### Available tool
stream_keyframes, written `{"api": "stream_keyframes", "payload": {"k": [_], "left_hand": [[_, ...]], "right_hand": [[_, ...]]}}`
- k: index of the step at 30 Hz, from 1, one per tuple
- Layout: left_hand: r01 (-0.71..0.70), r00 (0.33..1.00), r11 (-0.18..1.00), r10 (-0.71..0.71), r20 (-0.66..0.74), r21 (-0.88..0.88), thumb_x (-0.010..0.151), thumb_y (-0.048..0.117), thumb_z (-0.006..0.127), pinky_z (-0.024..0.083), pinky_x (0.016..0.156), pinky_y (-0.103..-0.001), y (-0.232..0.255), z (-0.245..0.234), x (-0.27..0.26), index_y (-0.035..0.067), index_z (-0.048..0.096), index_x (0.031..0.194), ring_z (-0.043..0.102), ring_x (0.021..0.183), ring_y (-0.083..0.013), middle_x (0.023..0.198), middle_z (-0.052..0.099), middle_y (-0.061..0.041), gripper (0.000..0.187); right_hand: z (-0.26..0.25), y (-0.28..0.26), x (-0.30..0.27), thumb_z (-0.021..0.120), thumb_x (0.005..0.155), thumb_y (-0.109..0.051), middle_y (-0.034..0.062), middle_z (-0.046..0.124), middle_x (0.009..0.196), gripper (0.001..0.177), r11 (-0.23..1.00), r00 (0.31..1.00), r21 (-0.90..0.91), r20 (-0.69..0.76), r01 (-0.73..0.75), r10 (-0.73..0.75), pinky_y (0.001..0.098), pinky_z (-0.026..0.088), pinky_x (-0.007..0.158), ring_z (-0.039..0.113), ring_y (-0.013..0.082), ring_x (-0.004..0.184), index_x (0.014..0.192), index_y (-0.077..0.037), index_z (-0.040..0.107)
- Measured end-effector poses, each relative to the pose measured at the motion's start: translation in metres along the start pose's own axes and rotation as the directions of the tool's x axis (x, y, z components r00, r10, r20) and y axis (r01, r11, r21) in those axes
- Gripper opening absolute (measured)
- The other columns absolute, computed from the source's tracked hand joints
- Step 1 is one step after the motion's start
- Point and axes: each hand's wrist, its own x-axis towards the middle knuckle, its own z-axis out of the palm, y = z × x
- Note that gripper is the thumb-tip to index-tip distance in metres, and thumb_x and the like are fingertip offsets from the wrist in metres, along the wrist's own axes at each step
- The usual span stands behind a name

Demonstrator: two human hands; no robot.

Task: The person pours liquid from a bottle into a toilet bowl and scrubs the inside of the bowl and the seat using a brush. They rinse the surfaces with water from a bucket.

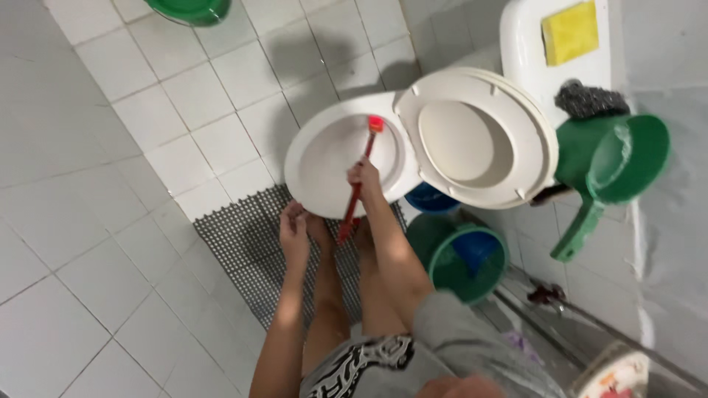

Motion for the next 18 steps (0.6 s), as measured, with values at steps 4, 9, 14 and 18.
{"api": "stream_keyframes", "payload": {"k": [4, 9, 14, 18], "left_hand": [[-0.042, 0.999, 0.998, 0.042, 0.006, -0.055, 0.108, 0.018, 0.05, 0.05, 0.106, -0.035, -0.001, 0.006, 0.01, -0.002, 0.049, 0.145, 0.061, 0.121, -0.0215, 0.135, 0.061, -0.012, 0.042], [-0.008, 1.0, 0.998, 0.008, 0.014, 0.065, 0.107, 0.017, 0.05, 0.051, 0.104, -0.034, -0.005, 0.005, 0.004, -0.001, 0.053, 0.142, 0.062, 0.12, -0.021, 0.132, 0.064, -0.012, 0.04], [0.115, 0.993, 0.993, -0.115, 0.018, -0.037, 0.108, 0.017, 0.048, 0.051, 0.1, -0.034, -0.02, 0.001, -0.005, 0.002, 0.051, 0.146, 0.063, 0.117, -0.0219, 0.132, 0.064, -0.012, 0.041], [0.051, 0.999, 0.999, -0.05, -0.015, 0.014, 0.106, 0.017, 0.051, 0.05, 0.103, -0.034, -0.039, -0.011, -0.006, 0.002, 0.05, 0.146, 0.063, 0.117, -0.0224, 0.133, 0.062, -0.012, 0.042]], "right_hand": [[-0.006, -0.006, 0.004, 0.048, 0.109, -0.026, -0.0041, 0.034, 0.059, 0.034, 0.983, 0.991, -0.132, 0.064, 0.126, -0.119, 0.0237, 0.028, 0.035, 0.033, 0.0082, 0.044, 0.079, -0.012, 0.046], [-0.029, -0.022, -0.003, 0.05, 0.109, -0.029, -0.0023, 0.039, 0.062, 0.035, 0.956, 0.953, -0.05, 0.115, 0.289, -0.282, 0.0258, 0.032, 0.038, 0.037, 0.0109, 0.046, 0.077, -0.014, 0.05], [-0.032, -0.036, 0.036, 0.058, 0.1, -0.026, 0.0053, 0.052, 0.068, 0.025, 0.808, 0.997, -0.587, -0.023, 0.047, -0.075, 0.0338, 0.038, 0.047, 0.049, 0.0201, 0.056, 0.083, -0.008, 0.059], [-0.014, -0.021, 0.078, 0.065, 0.094, -0.023, 0.0114, 0.063, 0.073, 0.02, -0.369, 0.994, -0.924, -0.113, -0.106, -0.001, 0.0402, 0.044, 0.055, 0.058, 0.0275, 0.064, 0.087, -0.004, 0.066]]}}
